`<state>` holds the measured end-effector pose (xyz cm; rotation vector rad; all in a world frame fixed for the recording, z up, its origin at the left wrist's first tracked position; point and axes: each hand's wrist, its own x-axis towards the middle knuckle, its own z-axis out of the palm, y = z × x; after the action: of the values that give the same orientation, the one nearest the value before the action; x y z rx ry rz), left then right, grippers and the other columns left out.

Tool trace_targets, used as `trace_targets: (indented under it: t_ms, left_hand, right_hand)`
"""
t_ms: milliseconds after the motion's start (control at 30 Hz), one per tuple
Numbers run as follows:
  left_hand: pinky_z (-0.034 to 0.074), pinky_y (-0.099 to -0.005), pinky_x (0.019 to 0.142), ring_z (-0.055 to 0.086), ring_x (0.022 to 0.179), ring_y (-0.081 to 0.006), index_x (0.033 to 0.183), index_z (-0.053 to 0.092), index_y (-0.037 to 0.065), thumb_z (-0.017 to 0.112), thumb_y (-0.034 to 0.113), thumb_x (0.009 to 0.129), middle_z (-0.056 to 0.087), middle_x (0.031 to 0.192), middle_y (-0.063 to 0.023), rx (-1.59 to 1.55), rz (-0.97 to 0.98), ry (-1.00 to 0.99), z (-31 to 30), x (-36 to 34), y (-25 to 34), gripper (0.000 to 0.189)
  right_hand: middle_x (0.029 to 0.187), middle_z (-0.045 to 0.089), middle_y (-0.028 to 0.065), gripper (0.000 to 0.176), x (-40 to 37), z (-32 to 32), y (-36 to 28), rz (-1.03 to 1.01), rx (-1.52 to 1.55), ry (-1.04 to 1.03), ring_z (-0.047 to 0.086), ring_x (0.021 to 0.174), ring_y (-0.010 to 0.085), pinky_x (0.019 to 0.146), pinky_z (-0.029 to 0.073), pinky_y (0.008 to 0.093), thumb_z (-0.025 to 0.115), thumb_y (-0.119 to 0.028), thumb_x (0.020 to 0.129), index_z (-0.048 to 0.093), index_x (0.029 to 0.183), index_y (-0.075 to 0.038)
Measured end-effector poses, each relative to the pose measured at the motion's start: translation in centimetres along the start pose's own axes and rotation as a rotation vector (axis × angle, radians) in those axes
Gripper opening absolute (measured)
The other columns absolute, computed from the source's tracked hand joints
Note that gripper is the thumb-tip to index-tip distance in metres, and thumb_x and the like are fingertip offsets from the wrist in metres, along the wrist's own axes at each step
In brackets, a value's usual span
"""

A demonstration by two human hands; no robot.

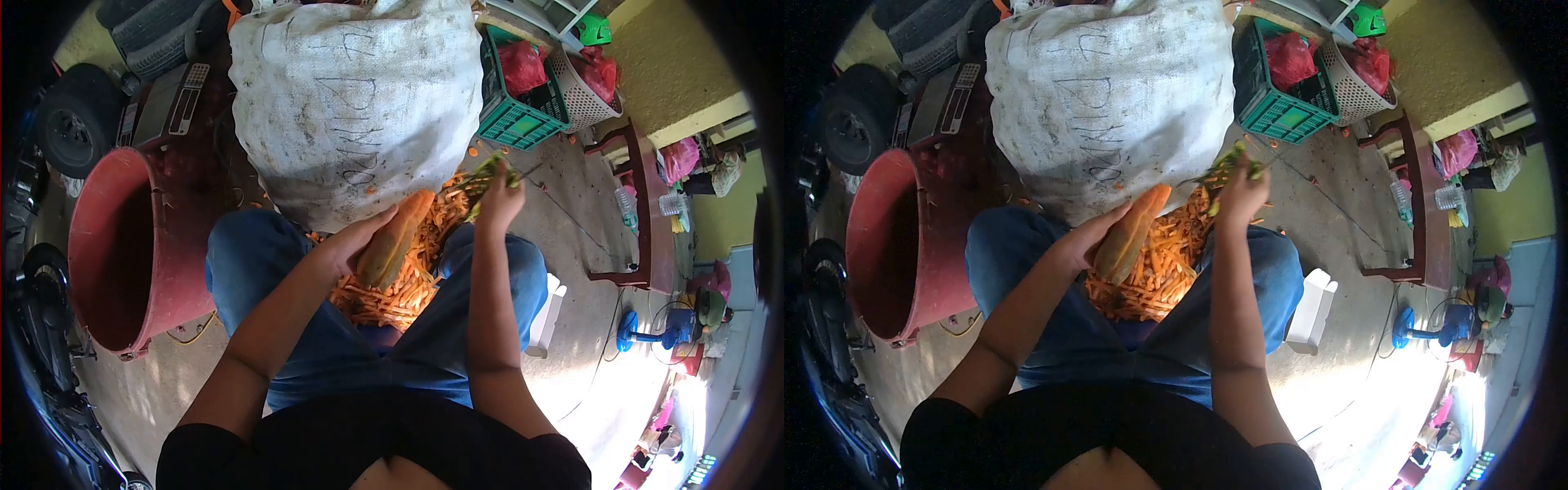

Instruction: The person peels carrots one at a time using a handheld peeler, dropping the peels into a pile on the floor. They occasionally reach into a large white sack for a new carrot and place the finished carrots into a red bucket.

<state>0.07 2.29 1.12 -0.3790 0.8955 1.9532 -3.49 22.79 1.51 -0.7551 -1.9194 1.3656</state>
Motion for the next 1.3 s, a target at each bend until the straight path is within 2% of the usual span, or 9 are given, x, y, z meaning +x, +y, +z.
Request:
trace_targets:
  t_ms: [167,267,400,667,800,900,967,1033,1300]
  left_hand:
    - [0.049,-0.0312,0.060,0.058,0.069,-0.0171,0.100,0.047,0.002,0.038,0.035,0.085,0.057,0.083,-0.0074,-0.055,0.057,-0.071,-2.0,2.9,-0.4,0.038]
    - [0.049,-0.0301,0.060,0.058,0.068,-0.0150,0.098,0.048,0.002,0.039,0.033,0.085,0.057,0.083,-0.0070,-0.101,0.117,-0.065,-1.5,1.8,-0.1,0.035]
    - [0.049,-0.0271,0.059,0.058,0.065,-0.0141,0.096,0.049,0.001,0.038,0.034,0.086,0.057,0.084,-0.0082,0.096,0.084,-0.080,-1.9,1.7,-0.6,0.037]
    - [0.049,-0.0268,0.061,0.058,0.065,-0.0150,0.100,0.048,0.001,0.037,0.039,0.085,0.057,0.080,-0.0102,0.128,-0.026,-0.037,-1.1,-0.1,-0.2,0.043]
    - [0.049,-0.0292,0.063,0.058,0.072,-0.0161,0.105,0.045,0.001,0.039,0.033,0.085,0.056,0.086,-0.0104,0.026,-0.020,-0.098,-2.5,2.0,-0.2,0.039]
    - [0.049,-0.0297,0.063,0.058,0.074,-0.0160,0.105,0.045,0.001,0.041,0.029,0.085,0.056,0.087,-0.0100,-0.029,0.191,-0.165,-0.6,-0.2,-0.3,0.035]
    - [0.049,-0.0293,0.063,0.058,0.074,-0.0158,0.104,0.045,0.002,0.042,0.028,0.085,0.056,0.088,-0.0098,-0.051,0.363,-0.154,-0.5,-0.3,-0.3,0.033]
    - [0.049,-0.0274,0.064,0.057,0.076,-0.0150,0.106,0.045,0.001,0.042,0.028,0.085,0.056,0.091,-0.0100,-0.065,0.129,-0.090,-2.0,1.7,-0.2,0.034]
    - [0.048,-0.0303,0.062,0.058,0.071,-0.0178,0.100,0.046,0.000,0.041,0.032,0.085,0.056,0.088,-0.0134,0.381,-0.073,-0.123,-1.0,-0.5,-0.8,0.037]
  right_hand:
    - [0.065,0.056,0.0114,0.027,-7.6,1.4,-3.0,0.030,0.093,-0.487,0.054,0.057,0.0179,0.050,0.041,0.0302,0.055,-0.024,0.078,0.051,0.081,0.003]
    - [0.067,0.056,0.0143,0.021,-9.6,1.5,-3.9,-0.267,0.028,-0.531,0.055,0.058,0.0210,0.052,0.041,0.0316,0.055,-0.019,0.078,0.052,0.080,0.002]
    - [0.066,0.055,0.0169,0.013,-7.8,2.3,-1.4,-0.475,-0.050,-0.385,0.055,0.057,0.0255,0.052,0.041,0.0336,0.054,-0.011,0.077,0.052,0.077,0.001]
    - [0.058,0.053,0.0070,0.020,0.9,-0.3,0.5,-0.140,-0.079,0.113,0.050,0.050,0.0137,0.045,0.039,0.0294,0.052,-0.019,0.080,0.052,0.069,-0.002]
    - [0.060,0.051,0.0043,0.023,-5.2,0.3,-3.7,0.113,0.233,-0.356,0.045,0.050,0.0077,0.043,0.036,0.0228,0.051,-0.024,0.081,0.052,0.073,-0.003]
    - [0.066,0.055,0.0162,0.018,-8.9,1.1,-3.4,-0.240,0.060,-0.535,0.053,0.057,0.0235,0.054,0.041,0.0326,0.052,-0.017,0.080,0.052,0.080,0.001]
    - [0.063,0.052,0.0198,0.017,-9.7,1.6,-3.5,-0.373,0.084,-0.487,0.053,0.057,0.0321,0.053,0.040,0.0356,0.052,-0.015,0.079,0.050,0.079,0.001]
    - [0.064,0.051,0.0215,0.014,-9.5,1.6,-3.6,-0.314,-0.010,-0.487,0.051,0.058,0.0377,0.052,0.040,0.0367,0.053,-0.013,0.078,0.049,0.077,0.001]
    - [0.058,0.055,0.0090,0.021,2.4,-0.4,1.4,-0.100,-0.331,0.153,0.051,0.047,0.0157,0.043,0.040,0.0306,0.049,-0.019,0.082,0.053,0.073,-0.001]
